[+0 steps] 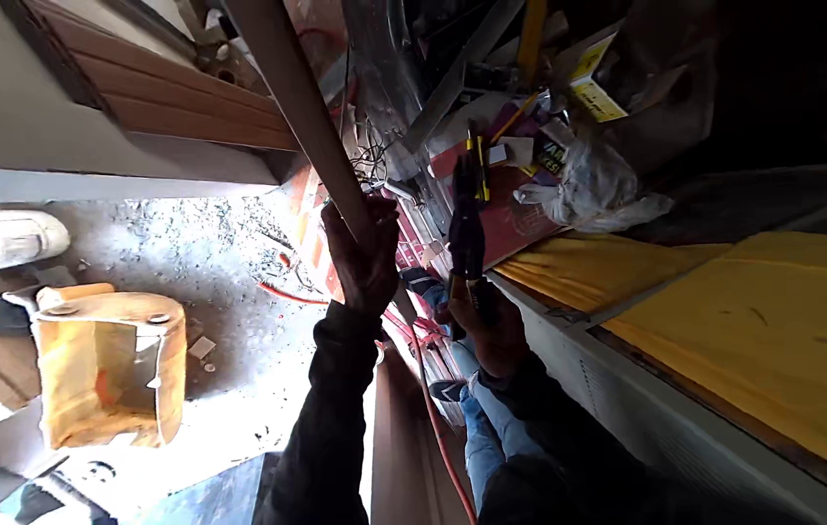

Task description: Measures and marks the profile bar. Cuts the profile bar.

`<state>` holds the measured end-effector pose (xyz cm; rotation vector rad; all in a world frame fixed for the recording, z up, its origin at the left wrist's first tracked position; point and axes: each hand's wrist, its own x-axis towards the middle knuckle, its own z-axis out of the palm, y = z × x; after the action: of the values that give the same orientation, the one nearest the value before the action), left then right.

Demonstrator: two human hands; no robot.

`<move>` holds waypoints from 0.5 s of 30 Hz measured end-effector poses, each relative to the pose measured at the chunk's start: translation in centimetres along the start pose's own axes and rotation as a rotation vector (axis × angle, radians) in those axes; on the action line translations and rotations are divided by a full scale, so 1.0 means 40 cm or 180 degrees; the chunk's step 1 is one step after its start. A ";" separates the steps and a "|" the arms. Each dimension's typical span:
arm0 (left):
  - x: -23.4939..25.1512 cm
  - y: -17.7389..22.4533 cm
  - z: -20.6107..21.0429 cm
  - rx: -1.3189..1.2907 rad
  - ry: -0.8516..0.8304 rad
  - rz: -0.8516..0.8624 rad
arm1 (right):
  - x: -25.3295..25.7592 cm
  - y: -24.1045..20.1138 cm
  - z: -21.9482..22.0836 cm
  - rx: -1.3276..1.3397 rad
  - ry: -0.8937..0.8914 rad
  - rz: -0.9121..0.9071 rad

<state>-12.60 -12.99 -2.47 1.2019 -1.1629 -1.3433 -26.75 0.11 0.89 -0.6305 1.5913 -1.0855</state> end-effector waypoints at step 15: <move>0.142 0.034 -0.038 -0.1283 0.0603 -0.1356 | -0.037 0.018 0.020 -0.0214 -0.0892 0.0206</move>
<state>-11.32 -18.85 -1.72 1.2803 -0.4800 -1.6403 -25.45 1.41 0.92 -0.7372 1.3989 -0.8577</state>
